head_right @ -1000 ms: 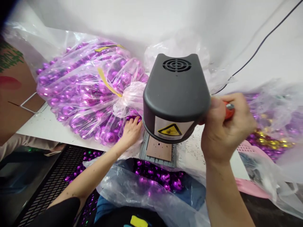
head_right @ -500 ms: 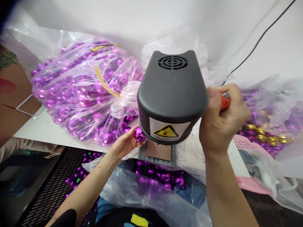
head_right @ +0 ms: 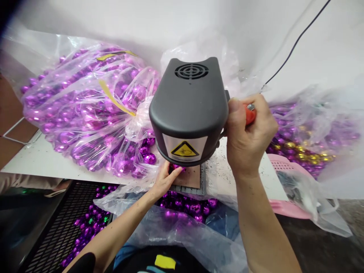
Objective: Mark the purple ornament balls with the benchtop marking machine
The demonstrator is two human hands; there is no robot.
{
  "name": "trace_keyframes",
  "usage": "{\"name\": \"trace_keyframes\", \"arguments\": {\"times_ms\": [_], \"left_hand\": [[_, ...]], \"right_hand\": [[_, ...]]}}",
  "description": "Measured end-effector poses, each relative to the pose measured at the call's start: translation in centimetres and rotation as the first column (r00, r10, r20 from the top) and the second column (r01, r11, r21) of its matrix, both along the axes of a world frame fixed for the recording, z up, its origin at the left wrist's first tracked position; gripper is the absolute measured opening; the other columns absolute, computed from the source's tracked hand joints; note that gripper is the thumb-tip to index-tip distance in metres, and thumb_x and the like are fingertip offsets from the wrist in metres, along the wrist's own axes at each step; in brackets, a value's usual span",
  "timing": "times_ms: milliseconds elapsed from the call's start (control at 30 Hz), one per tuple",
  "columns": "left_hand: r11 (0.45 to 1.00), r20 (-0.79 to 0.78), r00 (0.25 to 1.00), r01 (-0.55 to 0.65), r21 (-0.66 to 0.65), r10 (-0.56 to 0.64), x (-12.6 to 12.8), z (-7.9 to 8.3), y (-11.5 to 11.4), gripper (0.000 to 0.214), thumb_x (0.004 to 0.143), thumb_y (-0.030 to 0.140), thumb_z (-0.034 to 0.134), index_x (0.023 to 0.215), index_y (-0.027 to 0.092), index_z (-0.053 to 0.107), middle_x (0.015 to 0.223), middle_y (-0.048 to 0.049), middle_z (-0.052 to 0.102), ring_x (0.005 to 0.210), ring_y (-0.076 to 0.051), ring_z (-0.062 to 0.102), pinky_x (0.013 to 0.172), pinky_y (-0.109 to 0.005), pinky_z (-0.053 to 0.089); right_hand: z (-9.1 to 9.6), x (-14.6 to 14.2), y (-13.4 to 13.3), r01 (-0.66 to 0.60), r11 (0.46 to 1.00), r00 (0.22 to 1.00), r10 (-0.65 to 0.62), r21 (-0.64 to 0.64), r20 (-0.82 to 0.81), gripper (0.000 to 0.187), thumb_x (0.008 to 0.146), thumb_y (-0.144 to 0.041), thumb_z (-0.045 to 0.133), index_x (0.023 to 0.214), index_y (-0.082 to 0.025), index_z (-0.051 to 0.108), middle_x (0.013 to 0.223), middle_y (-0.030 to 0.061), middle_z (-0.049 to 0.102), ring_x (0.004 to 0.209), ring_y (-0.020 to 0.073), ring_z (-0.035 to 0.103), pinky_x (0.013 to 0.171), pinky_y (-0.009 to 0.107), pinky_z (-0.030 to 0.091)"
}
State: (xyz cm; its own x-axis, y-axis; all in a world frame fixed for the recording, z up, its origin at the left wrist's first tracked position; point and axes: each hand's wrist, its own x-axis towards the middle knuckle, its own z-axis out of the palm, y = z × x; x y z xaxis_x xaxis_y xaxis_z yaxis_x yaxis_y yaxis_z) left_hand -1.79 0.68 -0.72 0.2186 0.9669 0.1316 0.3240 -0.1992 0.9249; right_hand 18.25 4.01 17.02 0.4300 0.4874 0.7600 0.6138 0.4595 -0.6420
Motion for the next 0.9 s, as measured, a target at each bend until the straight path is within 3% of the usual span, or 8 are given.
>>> {"name": "trace_keyframes", "arguments": {"times_ms": [233,333,433,600,800,900], "left_hand": [[0.946,-0.214,0.977,0.066,0.316,0.004,0.8,-0.2,-0.2,0.042,0.090,0.031,0.064,0.128,0.020,0.050,0.127,-0.0124,0.060,0.121,-0.028,0.055,0.105,-0.047,0.041],[0.918,-0.294,0.956,0.099,0.384,0.020,1.2,-0.2,-0.5,0.043,0.089,0.028,0.065,0.128,0.019,0.050,0.128,-0.0132,0.059,0.123,-0.029,0.053,0.106,-0.047,0.040],[0.925,-0.304,0.953,0.105,0.364,0.012,1.5,-0.1,-0.6,0.045,0.088,0.027,0.065,0.129,0.018,0.050,0.129,-0.0138,0.058,0.124,-0.029,0.052,0.105,-0.046,0.040],[0.957,-0.253,0.959,0.188,0.220,-0.130,1.7,0.2,-0.3,0.040,0.093,0.037,0.060,0.128,0.020,0.052,0.129,-0.0115,0.060,0.126,-0.027,0.051,0.111,-0.049,0.036],[0.977,-0.282,0.952,0.163,0.138,-0.119,2.0,0.3,-0.3,0.035,0.091,0.034,0.059,0.123,0.020,0.058,0.127,-0.0126,0.061,0.126,-0.030,0.052,0.119,-0.062,0.021],[0.978,-0.275,0.952,0.171,0.120,-0.133,2.0,0.6,-0.3,0.035,0.088,0.033,0.062,0.121,0.022,0.060,0.124,-0.0117,0.062,0.126,-0.031,0.051,0.120,-0.063,0.019]], "right_hand": [[-0.1,0.0,-0.1,-0.043,0.999,0.999,0.043,-0.008,-0.003,0.036,0.088,-0.044,0.057,0.072,-0.012,0.051,0.059,-0.0043,0.037,0.060,0.0012,0.033,0.055,0.018,0.027],[-0.1,0.0,-0.1,-0.025,1.000,1.000,0.025,0.005,0.008,0.035,0.087,-0.044,0.057,0.073,-0.011,0.053,0.059,-0.0043,0.037,0.060,0.0011,0.033,0.056,0.018,0.026],[-0.2,0.0,-0.2,-0.010,1.000,0.999,0.010,0.004,0.033,0.036,0.089,-0.044,0.056,0.074,-0.011,0.054,0.059,-0.0045,0.038,0.061,0.0005,0.034,0.057,0.017,0.026],[-0.4,0.1,-0.3,0.011,1.000,0.998,-0.011,0.000,0.061,0.037,0.091,-0.045,0.053,0.077,-0.011,0.056,0.061,-0.0043,0.041,0.061,0.0010,0.036,0.060,0.019,0.028],[-0.9,0.3,-0.1,0.002,0.999,0.999,-0.003,0.033,0.053,0.049,0.091,-0.057,0.048,0.080,-0.010,0.057,0.066,-0.0036,0.041,0.065,0.0012,0.036,0.066,0.022,0.029],[-0.9,0.3,-0.2,-0.003,1.000,0.998,0.003,0.004,0.068,0.050,0.091,-0.060,0.045,0.083,-0.012,0.057,0.068,-0.0030,0.042,0.066,0.0025,0.037,0.067,0.024,0.030]]}}
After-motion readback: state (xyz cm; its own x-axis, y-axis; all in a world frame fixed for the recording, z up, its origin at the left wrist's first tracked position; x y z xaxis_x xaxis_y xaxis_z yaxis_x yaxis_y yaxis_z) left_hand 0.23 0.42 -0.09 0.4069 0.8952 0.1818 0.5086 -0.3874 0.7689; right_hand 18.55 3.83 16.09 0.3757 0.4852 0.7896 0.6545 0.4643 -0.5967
